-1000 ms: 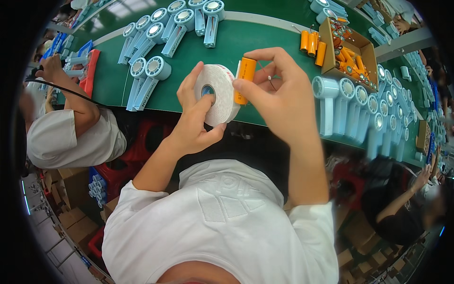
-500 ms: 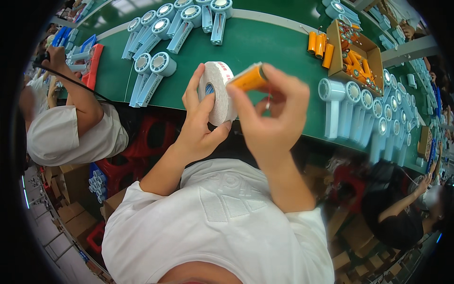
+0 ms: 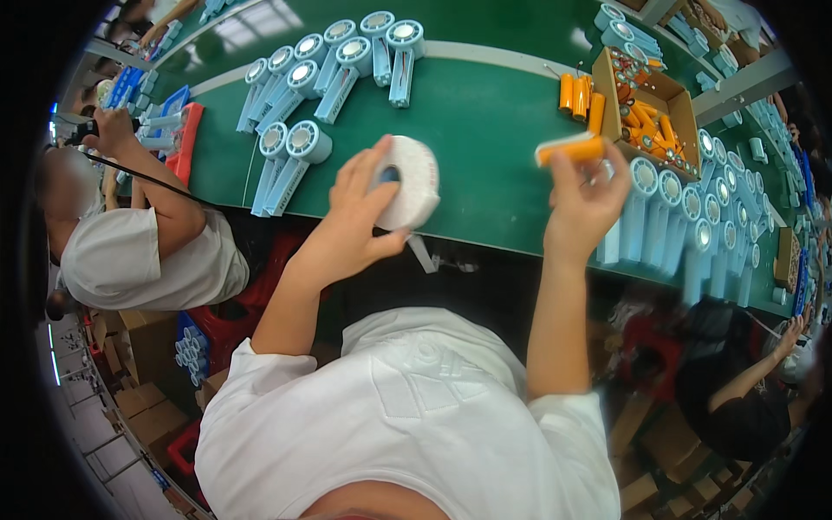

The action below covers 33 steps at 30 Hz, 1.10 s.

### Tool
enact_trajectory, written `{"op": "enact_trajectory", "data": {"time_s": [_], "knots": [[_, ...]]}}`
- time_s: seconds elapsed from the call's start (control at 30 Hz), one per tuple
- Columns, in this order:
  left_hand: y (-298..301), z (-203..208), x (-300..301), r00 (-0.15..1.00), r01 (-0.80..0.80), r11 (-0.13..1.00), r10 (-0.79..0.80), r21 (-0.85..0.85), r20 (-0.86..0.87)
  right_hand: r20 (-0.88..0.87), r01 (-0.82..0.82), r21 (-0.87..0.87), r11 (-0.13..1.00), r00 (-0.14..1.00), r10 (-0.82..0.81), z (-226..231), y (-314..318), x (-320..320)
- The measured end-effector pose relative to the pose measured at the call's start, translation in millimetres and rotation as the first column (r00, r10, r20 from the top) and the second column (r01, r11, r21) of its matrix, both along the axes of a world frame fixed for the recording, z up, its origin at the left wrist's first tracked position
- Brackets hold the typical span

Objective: Assembling components of small electronic fans on a factory production line.

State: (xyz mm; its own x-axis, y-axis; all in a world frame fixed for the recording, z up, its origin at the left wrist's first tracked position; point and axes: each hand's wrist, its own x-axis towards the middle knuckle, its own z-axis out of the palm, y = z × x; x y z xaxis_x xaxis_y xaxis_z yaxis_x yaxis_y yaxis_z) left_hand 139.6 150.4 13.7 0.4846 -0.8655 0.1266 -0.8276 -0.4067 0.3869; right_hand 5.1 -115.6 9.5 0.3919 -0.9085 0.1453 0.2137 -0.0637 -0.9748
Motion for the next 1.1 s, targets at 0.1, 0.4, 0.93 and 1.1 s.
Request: {"op": "enact_trajectory", "data": {"time_s": [0.1, 0.4, 0.93, 1.1], "knots": [[6, 6, 16, 0.995, -0.053, 0.998, 0.05, 0.035, 0.085, 0.007, -0.035, -0.01, 0.999, 0.999, 0.035, -17, 1, -11], [-63, 6, 86, 0.907, -0.122, 0.971, 0.194, -0.207, 0.373, 0.022, -0.134, -0.052, 0.99, 0.991, 0.135, -37, 3, -19], [-113, 15, -12, 0.912, 0.33, 0.934, -0.279, -0.134, 0.301, 0.175, -0.058, 0.047, 0.997, 0.983, 0.049, -44, -1, -28], [-119, 28, 27, 0.776, 0.43, 0.903, -0.379, 0.018, 0.504, 0.192, -0.114, 0.053, 0.992, 0.976, 0.102, -43, -2, -29]]}}
